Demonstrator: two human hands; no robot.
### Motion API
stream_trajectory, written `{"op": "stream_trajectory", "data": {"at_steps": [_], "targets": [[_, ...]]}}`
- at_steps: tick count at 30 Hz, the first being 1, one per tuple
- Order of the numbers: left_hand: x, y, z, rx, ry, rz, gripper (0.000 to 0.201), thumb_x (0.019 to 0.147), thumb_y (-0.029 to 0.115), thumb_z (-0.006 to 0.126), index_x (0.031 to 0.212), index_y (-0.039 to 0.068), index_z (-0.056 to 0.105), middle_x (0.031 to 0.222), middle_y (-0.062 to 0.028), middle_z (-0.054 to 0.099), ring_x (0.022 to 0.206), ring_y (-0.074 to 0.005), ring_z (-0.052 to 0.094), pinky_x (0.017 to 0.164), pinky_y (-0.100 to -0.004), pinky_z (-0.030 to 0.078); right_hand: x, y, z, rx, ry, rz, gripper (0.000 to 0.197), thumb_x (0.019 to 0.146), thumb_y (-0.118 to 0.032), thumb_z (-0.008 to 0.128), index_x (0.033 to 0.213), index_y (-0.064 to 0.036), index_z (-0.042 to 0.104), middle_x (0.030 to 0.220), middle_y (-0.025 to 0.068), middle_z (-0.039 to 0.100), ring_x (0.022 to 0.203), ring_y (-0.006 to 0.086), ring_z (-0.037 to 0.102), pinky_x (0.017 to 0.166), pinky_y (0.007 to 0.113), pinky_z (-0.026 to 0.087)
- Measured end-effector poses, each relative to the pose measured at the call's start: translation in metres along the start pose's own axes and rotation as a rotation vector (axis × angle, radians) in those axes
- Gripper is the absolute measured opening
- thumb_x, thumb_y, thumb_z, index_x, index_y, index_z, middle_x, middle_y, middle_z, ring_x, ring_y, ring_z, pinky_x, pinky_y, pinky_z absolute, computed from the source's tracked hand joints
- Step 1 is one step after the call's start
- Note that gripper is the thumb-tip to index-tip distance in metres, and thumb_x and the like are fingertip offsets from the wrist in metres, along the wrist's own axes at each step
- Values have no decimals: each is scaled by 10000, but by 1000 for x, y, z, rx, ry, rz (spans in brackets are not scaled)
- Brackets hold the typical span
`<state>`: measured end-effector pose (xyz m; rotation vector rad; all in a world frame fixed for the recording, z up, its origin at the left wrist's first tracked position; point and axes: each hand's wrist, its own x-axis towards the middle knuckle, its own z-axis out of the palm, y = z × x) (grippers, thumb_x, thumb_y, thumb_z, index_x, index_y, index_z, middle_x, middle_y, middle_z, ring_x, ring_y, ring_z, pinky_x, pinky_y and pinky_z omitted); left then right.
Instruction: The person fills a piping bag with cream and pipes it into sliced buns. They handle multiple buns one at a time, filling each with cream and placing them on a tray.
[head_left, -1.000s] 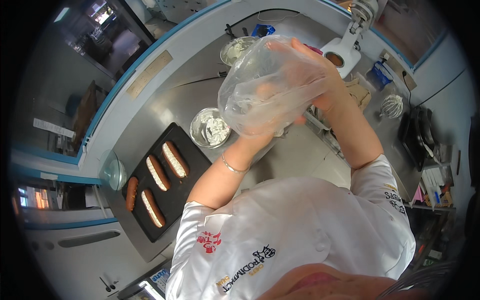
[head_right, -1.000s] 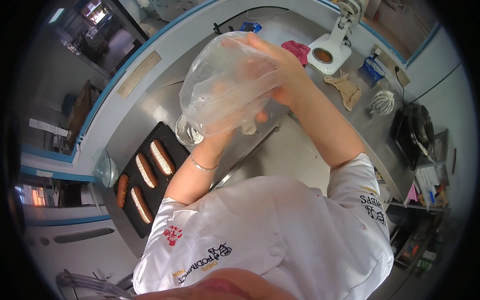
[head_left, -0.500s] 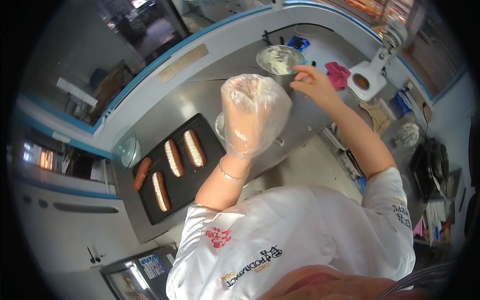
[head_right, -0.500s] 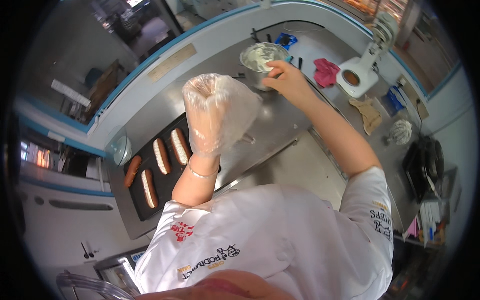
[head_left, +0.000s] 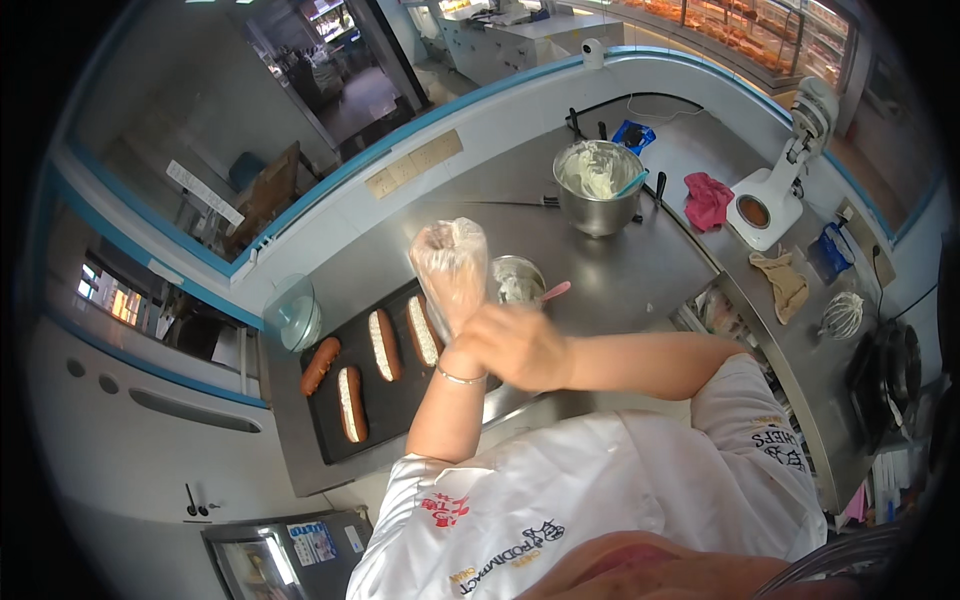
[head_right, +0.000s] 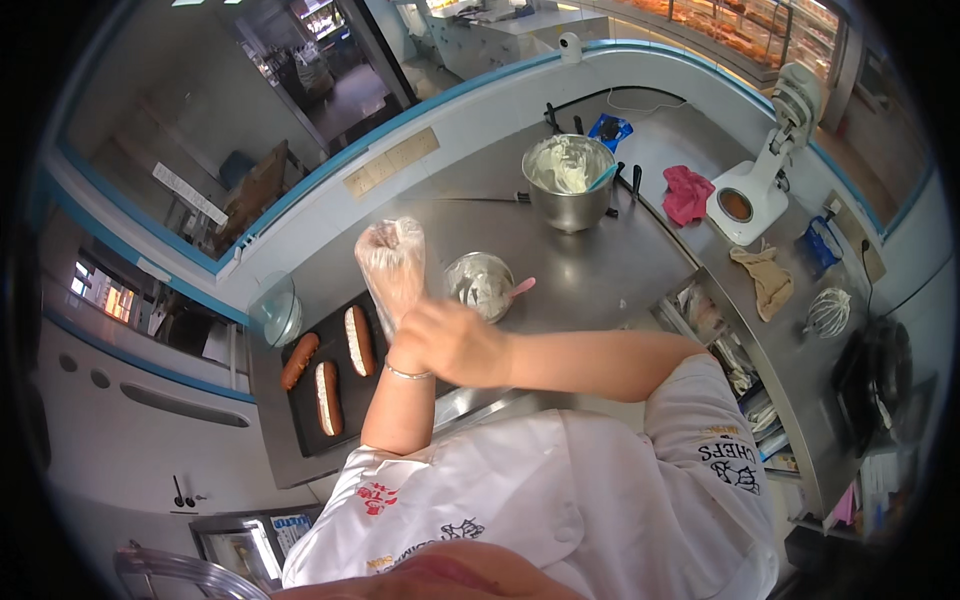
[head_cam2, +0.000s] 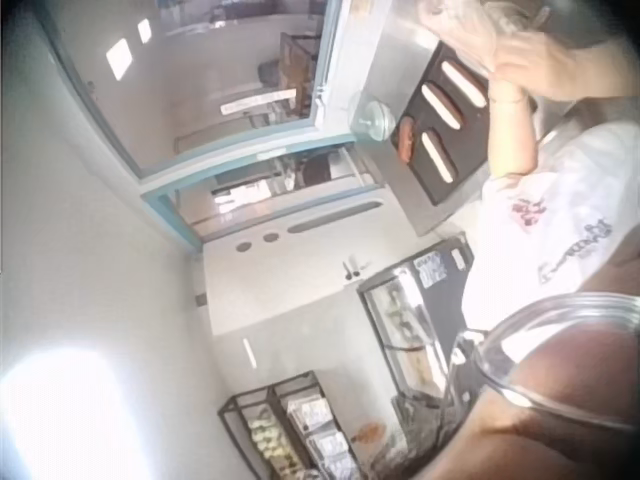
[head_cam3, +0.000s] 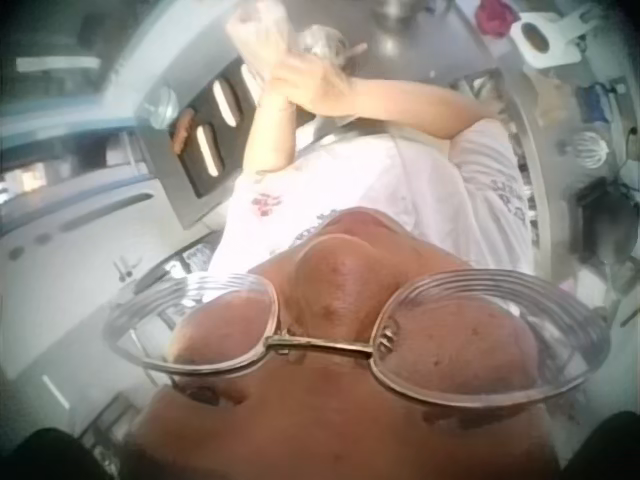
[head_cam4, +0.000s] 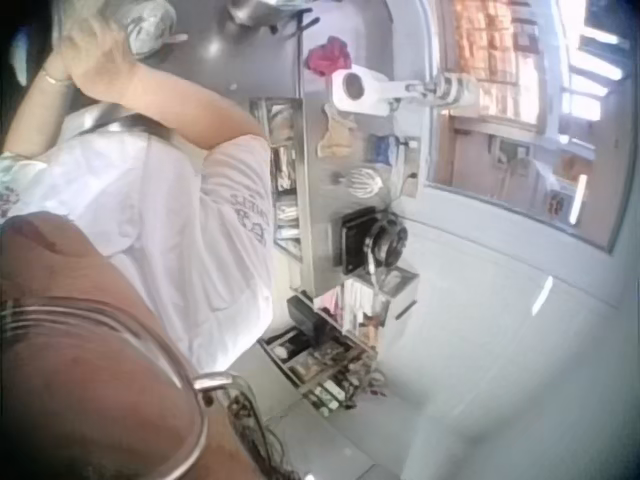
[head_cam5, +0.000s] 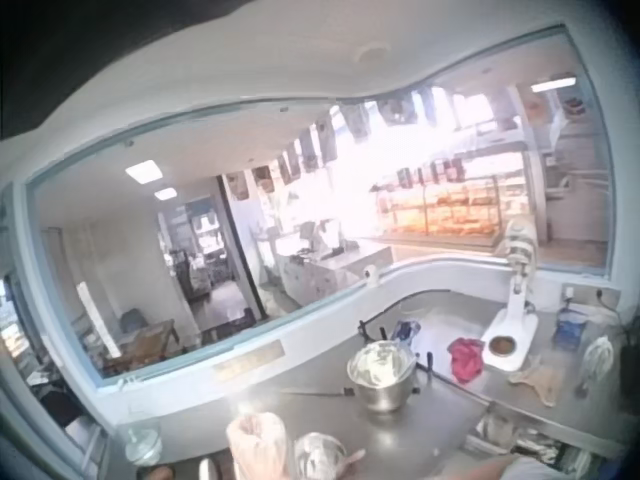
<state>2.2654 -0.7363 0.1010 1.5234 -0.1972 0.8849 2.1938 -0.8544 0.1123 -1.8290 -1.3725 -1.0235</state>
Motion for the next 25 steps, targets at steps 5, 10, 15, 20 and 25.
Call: {"op": "stream_trajectory", "data": {"at_steps": [5,10,15,20,25], "targets": [[-24,20,-21,-78,-132,-383,131,861,72,646,903,35,528,805,-5,557,729,-121,522,640,-273,445,-24,-31,41,248,-178,-8,171,718,-119,595,873,-52,620,887,52,563,810,198,582,596,283,530],[-48,14,-105,-511,-267,-831,147,778,-50,576,739,62,489,668,-14,477,630,-136,493,593,-269,433,-62,25,11,256,-66,42,133,747,-106,653,879,-98,663,930,15,653,743,199,623,599,302,526],[-85,-29,-117,84,-582,-577,185,824,-57,524,697,73,485,664,30,455,621,-68,475,602,-227,437,-157,157,30,-291,-513,520,216,863,-299,628,957,-111,679,964,44,668,900,236,603,715,384,499],[-108,-74,-105,790,-1053,34,88,678,25,603,712,34,522,681,-38,527,618,-175,569,679,-269,489,-177,182,83,-281,-1311,774,315,941,-393,529,981,-115,671,894,70,684,868,269,656,695,400,503],[-127,-108,-100,229,-921,-624,219,769,113,666,948,4,603,745,-16,590,641,-187,585,659,-283,501,-172,197,83,-147,-1312,687,340,925,-427,545,981,-113,664,890,84,698,865,279,675,702,402,513]]}}
